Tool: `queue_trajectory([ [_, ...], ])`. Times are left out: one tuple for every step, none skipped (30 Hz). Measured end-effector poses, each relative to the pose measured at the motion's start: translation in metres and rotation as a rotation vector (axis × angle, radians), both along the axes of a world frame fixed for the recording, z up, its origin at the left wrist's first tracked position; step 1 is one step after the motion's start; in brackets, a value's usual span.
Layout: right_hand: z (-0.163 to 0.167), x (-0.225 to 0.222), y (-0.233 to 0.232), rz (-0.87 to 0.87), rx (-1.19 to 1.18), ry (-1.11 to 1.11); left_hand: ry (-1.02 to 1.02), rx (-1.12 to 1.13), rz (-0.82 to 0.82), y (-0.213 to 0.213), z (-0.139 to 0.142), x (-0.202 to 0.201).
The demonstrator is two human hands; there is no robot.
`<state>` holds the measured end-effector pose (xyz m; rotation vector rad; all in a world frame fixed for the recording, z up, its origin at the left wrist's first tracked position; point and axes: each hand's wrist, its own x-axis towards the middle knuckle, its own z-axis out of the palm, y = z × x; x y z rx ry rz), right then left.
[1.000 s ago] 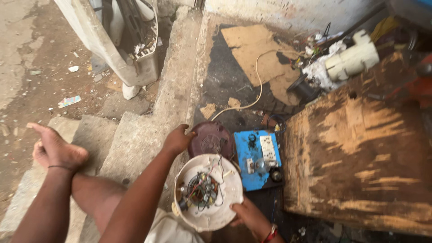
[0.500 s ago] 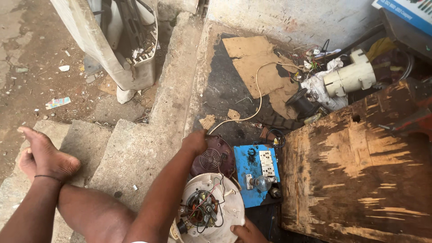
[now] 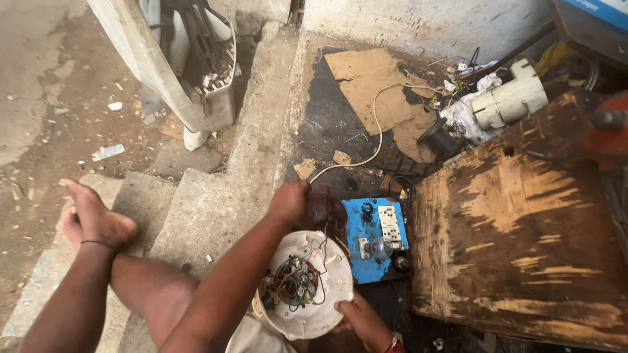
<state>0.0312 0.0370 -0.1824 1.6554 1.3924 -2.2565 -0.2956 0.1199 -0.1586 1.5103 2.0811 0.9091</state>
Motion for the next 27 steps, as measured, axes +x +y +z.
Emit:
queue_trajectory([
  [0.003,-0.001,-0.003,-0.006,0.017,0.025,0.012,0.039,0.015,-0.005,0.008,0.003],
  [0.007,-0.002,-0.006,-0.011,0.034,0.048,0.023,0.063,0.026,-0.010,0.016,0.006],
  [0.009,-0.003,-0.008,-0.020,0.028,0.037,0.037,0.089,0.038,-0.015,0.024,0.009],
  [0.011,-0.005,-0.010,-0.029,0.022,0.027,0.050,0.116,0.049,-0.019,0.032,0.012],
  [0.012,-0.006,-0.012,-0.039,0.014,0.014,0.064,0.169,0.058,-0.024,0.040,0.015],
  [0.013,-0.006,-0.014,-0.055,0.013,0.007,0.076,0.223,0.065,-0.029,0.048,0.017],
  [0.014,-0.007,-0.016,-0.072,0.012,0.001,0.089,0.277,0.073,-0.034,0.056,0.020],
  [0.014,-0.006,-0.018,-0.087,0.012,-0.005,0.103,0.316,0.078,-0.039,0.065,0.023],
  [0.014,-0.007,-0.019,-0.093,0.032,0.026,0.114,0.352,0.083,-0.044,0.073,0.025],
  [0.014,-0.006,-0.021,-0.100,0.048,0.052,0.120,0.383,0.087,-0.050,0.080,0.028],
  [0.013,-0.006,-0.022,-0.107,0.064,0.079,0.144,0.396,0.083,-0.055,0.088,0.031],
  [0.013,-0.006,-0.024,-0.118,0.071,0.073,0.169,0.411,0.080,-0.061,0.096,0.033],
  [0.012,-0.007,-0.024,-0.130,0.080,0.068,0.194,0.429,0.075,-0.066,0.103,0.035],
  [0.012,-0.009,-0.024,-0.142,0.093,0.068,0.209,0.452,0.073,-0.072,0.111,0.037],
  [0.011,-0.011,-0.024,-0.144,0.110,0.079,0.224,0.474,0.069,-0.077,0.118,0.039],
  [0.011,-0.013,-0.023,-0.147,0.127,0.087,0.237,0.496,0.065,-0.082,0.124,0.041],
  [0.011,-0.015,-0.021,-0.150,0.145,0.098,0.255,0.511,0.074,-0.086,0.130,0.042],
  [0.012,-0.018,-0.020,-0.153,0.160,0.108,0.274,0.528,0.083,-0.091,0.136,0.042],
  [0.012,-0.020,-0.017,-0.157,0.173,0.116,0.292,0.544,0.092,-0.095,0.141,0.043],
  [0.014,-0.022,-0.015,-0.160,0.189,0.126,0.293,0.543,0.089,-0.098,0.146,0.043],
  [0.015,-0.024,-0.011,-0.159,0.204,0.155,0.295,0.543,0.087,-0.101,0.149,0.043],
  [0.018,-0.026,-0.009,-0.161,0.218,0.181,0.295,0.542,0.083,-0.104,0.152,0.044],
  [0.020,-0.027,-0.005,-0.164,0.233,0.207,0.311,0.541,0.083,-0.106,0.155,0.044],
  [0.023,-0.029,-0.002,-0.172,0.257,0.223,0.329,0.543,0.084,-0.108,0.156,0.045],
  [0.025,-0.031,0.001,-0.178,0.282,0.240,0.348,0.544,0.087,-0.110,0.157,0.046],
  [0.028,-0.033,0.004,-0.186,0.304,0.256,0.366,0.556,0.087,-0.112,0.157,0.047],
  [0.030,-0.035,0.006,-0.192,0.316,0.270,0.384,0.567,0.086,-0.114,0.157,0.049],
])
